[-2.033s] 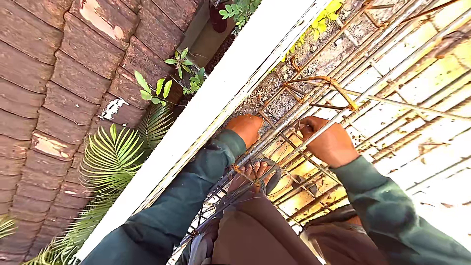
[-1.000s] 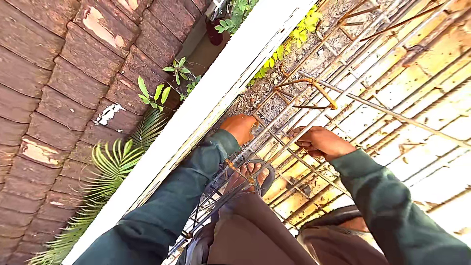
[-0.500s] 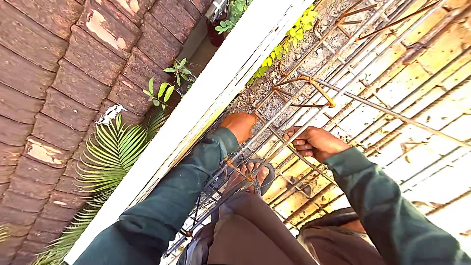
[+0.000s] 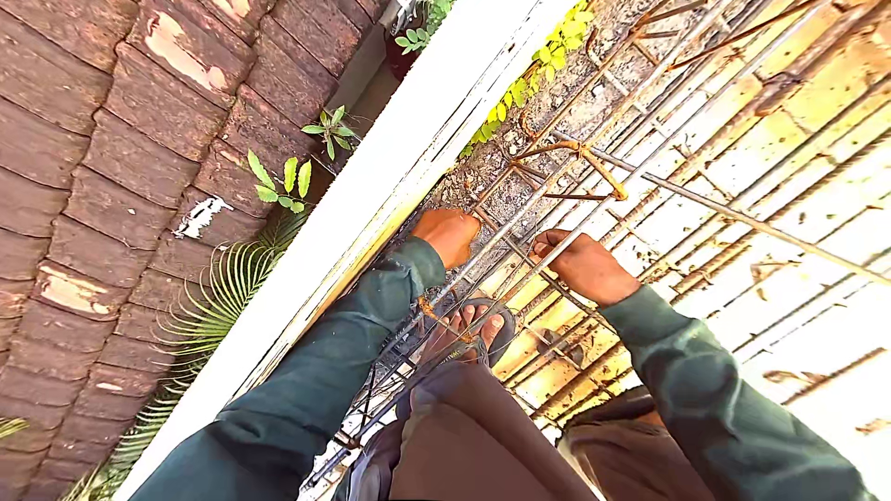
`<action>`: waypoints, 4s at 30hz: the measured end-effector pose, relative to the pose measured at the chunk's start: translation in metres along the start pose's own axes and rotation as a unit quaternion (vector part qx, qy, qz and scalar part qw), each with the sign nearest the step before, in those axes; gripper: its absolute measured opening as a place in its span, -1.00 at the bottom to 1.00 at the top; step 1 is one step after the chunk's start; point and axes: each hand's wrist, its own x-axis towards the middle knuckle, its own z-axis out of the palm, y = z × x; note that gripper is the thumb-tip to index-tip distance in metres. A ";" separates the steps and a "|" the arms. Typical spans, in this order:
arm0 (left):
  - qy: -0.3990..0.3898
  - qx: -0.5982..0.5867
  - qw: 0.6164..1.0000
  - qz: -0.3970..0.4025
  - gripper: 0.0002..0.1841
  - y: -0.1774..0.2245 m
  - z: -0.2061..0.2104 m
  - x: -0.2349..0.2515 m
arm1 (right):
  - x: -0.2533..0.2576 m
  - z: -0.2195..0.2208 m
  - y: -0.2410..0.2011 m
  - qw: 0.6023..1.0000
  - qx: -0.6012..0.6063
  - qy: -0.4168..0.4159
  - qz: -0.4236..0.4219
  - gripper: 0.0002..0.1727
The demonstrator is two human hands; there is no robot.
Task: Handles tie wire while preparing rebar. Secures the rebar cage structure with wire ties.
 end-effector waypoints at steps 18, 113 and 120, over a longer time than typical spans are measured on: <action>-0.027 0.023 0.999 -0.031 -0.69 0.013 -0.008 -0.019 | -0.010 0.016 -0.030 0.985 -0.162 0.060 0.014 -0.76; -0.208 -0.493 0.843 -0.048 -0.68 0.011 -0.012 -0.019 | -0.032 0.055 -0.043 0.960 0.215 0.179 -0.012 -0.81; -0.131 -0.588 0.794 -0.087 -0.67 0.003 -0.020 -0.028 | -0.021 0.045 -0.033 0.972 0.073 0.219 -0.041 -0.90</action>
